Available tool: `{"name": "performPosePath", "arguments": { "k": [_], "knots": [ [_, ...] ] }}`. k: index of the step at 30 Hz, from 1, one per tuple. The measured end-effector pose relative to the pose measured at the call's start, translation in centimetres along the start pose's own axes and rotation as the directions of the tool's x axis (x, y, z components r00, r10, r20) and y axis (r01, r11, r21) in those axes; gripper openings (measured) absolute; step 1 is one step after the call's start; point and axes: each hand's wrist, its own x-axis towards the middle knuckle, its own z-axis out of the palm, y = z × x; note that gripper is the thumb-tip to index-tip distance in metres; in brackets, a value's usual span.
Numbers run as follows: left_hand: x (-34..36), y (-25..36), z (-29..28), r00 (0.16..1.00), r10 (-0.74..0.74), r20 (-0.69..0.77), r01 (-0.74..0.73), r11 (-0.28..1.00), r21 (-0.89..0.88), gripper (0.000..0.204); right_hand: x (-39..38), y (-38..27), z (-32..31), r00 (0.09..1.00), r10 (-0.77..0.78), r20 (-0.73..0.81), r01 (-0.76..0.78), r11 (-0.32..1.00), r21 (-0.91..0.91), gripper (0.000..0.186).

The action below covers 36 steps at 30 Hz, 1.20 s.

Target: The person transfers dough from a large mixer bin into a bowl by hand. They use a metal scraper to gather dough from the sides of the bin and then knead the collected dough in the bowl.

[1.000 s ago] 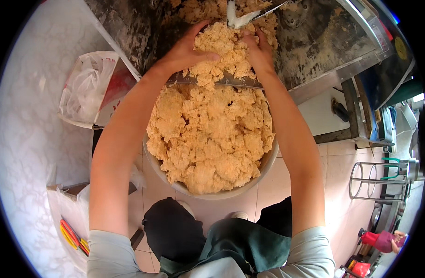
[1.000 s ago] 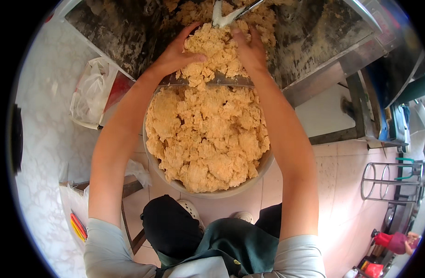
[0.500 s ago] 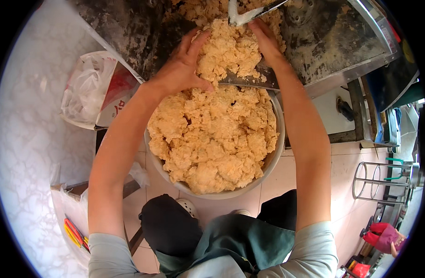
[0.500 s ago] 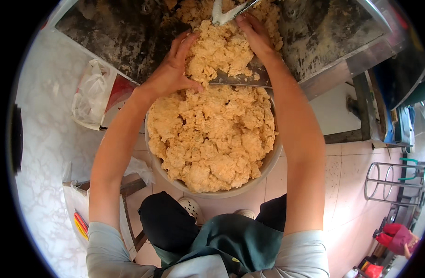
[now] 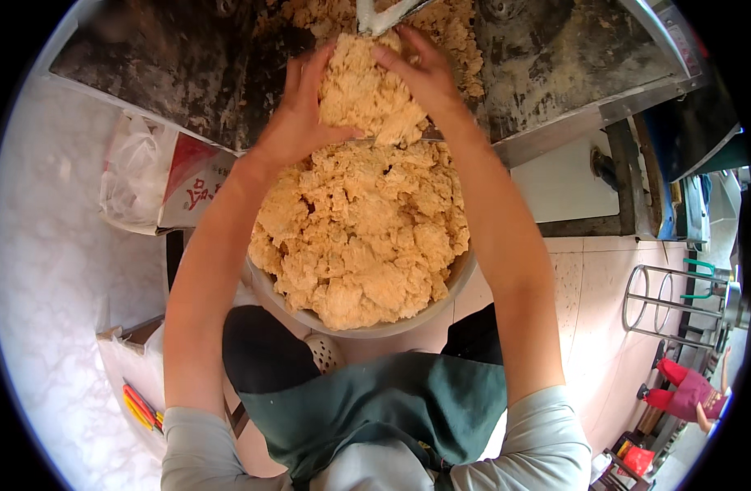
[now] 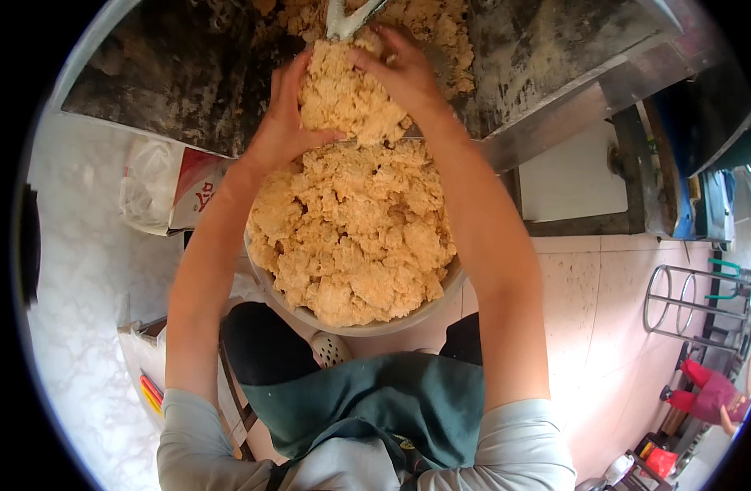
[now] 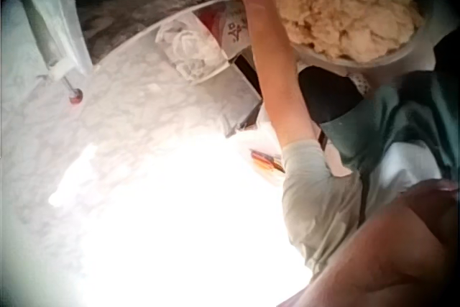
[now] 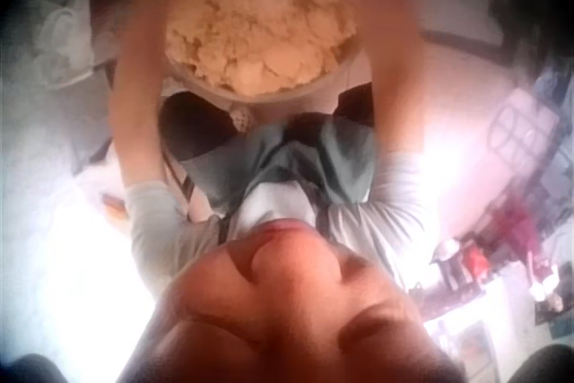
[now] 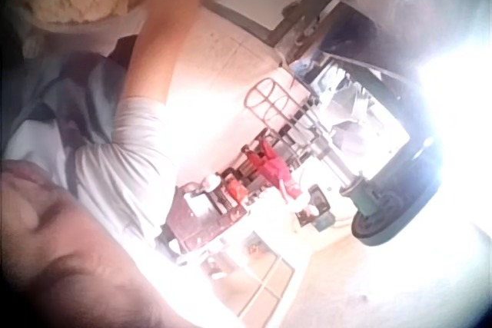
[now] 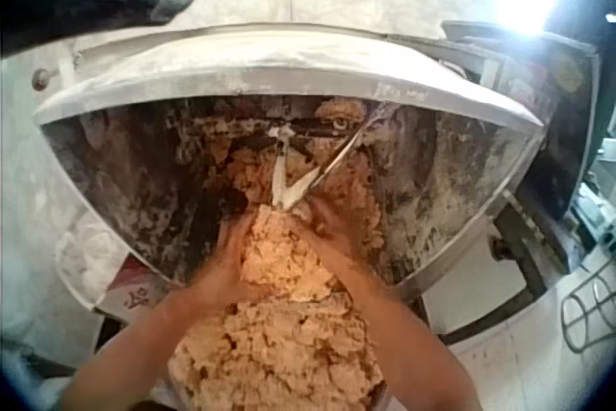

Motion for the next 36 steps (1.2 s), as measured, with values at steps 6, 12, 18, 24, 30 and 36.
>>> {"name": "performPosePath", "arguments": {
  "k": [6, 12, 18, 24, 30, 36],
  "knots": [
    [-4.8, 3.2, 0.0, 1.0, 0.004, -0.002, -0.004, 1.0, -0.002, 0.123, -7.2, -1.5, 3.2, 0.962, -0.016, -0.271, 0.046, 0.993, 0.105, 0.071],
    [-10.8, 7.2, 0.6, 0.999, -0.032, 0.028, 0.032, 0.999, 0.003, 0.118, -14.2, -4.0, 3.7, 0.932, -0.115, -0.345, 0.145, 0.987, 0.063, 0.053],
    [-14.9, 10.1, 2.9, 0.991, -0.086, 0.106, 0.09, 0.995, -0.038, 0.116, -20.2, -3.5, 2.3, 0.944, -0.097, -0.316, 0.108, 0.994, 0.02, 0.055],
    [-15.8, 11.0, 4.1, 0.956, -0.174, 0.238, 0.185, 0.983, -0.023, 0.113, -22.9, -2.3, 1.5, 0.953, -0.087, -0.291, 0.043, 0.987, -0.155, 0.054],
    [-14.7, 12.5, 2.1, 0.937, -0.226, 0.267, 0.185, 0.968, 0.169, 0.102, -22.5, -1.9, 0.8, 0.978, -0.039, -0.204, -0.017, 0.964, -0.265, 0.055],
    [-12.1, 12.2, -0.1, 0.987, -0.11, 0.115, 0.078, 0.965, 0.251, 0.062, -22.5, -1.1, 0.2, 0.977, -0.113, -0.183, 0.034, 0.921, -0.389, 0.051]
  ]
}}
